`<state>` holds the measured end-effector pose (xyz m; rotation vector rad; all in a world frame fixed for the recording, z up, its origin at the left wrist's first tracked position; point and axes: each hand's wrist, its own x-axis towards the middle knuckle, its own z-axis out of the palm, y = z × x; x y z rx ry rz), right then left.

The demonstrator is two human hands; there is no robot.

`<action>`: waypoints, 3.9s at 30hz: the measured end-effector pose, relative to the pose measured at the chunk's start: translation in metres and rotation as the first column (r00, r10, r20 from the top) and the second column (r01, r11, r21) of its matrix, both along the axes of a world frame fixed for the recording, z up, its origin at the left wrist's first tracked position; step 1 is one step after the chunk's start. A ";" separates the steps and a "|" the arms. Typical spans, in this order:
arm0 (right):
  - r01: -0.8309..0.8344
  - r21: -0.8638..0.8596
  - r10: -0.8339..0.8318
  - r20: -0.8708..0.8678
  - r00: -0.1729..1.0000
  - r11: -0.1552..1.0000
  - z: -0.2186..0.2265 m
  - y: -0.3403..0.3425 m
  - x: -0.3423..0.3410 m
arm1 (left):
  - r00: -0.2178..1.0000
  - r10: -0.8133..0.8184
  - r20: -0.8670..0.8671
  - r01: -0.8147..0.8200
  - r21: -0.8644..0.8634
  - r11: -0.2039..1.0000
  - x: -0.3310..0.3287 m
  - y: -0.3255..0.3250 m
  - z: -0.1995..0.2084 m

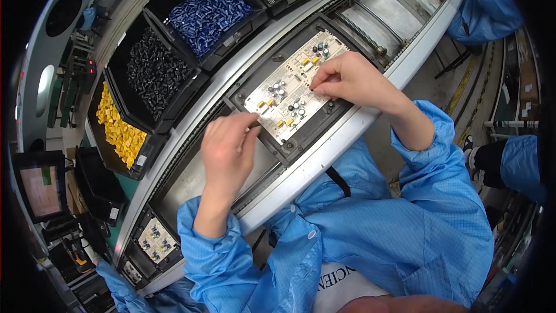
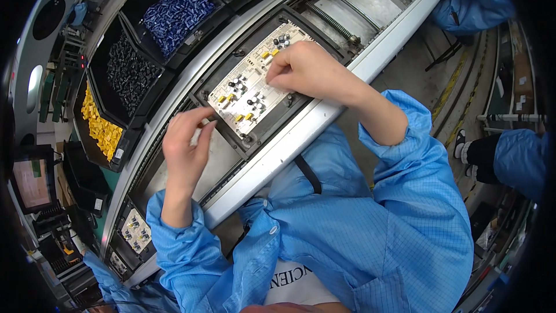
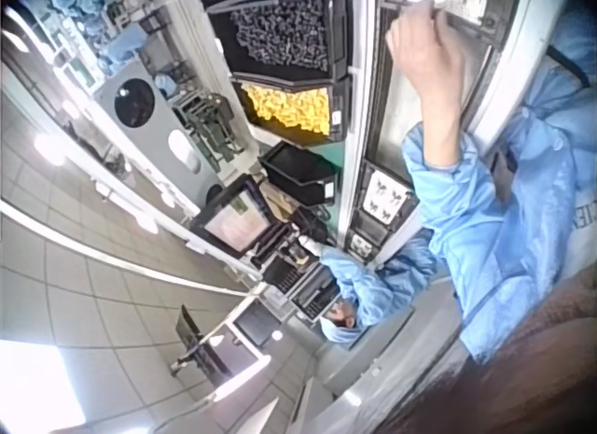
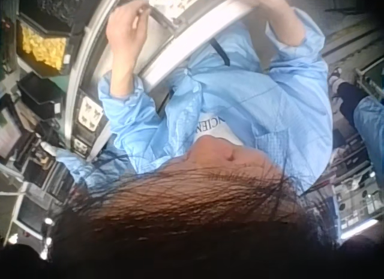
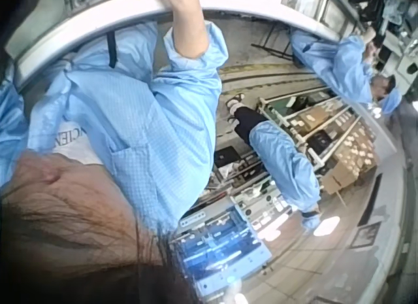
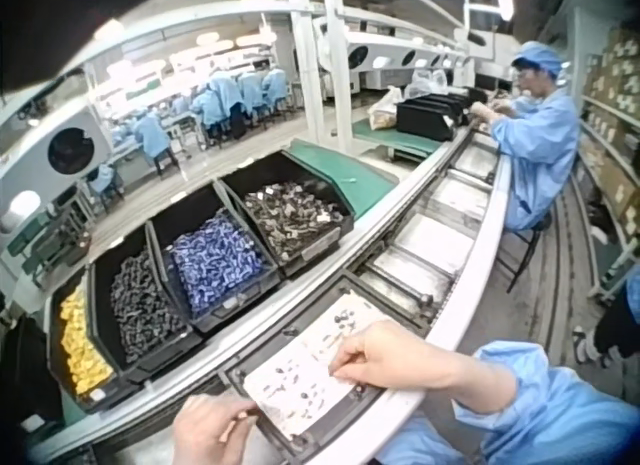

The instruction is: The person assembles circuit boards along an assembly line by picking electronic components from bins by hand, inserting them into the circuit boards, and sliding the board trays along the conveyor track.

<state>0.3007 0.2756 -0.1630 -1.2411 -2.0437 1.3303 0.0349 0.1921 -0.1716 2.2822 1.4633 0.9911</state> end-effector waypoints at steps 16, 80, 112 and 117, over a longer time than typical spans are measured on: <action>-0.090 0.385 -0.170 0.589 0.790 0.918 0.000 -0.009 -0.023 | 0.965 0.230 0.128 -0.221 -0.082 0.972 -0.077 -0.063 -0.008; -0.436 0.477 0.206 0.459 0.864 0.763 -0.038 0.007 -0.148 | 0.685 0.586 -0.433 -0.649 0.003 0.760 -0.185 -0.058 0.048; -0.492 0.498 0.288 0.432 0.855 0.714 -0.038 0.008 -0.153 | -0.288 0.408 0.866 0.090 -0.400 0.912 -0.273 0.042 0.017; -0.448 0.509 0.266 0.391 0.881 0.735 -0.043 0.013 -0.149 | -0.115 0.413 0.903 0.035 -0.412 0.910 -0.202 0.009 0.027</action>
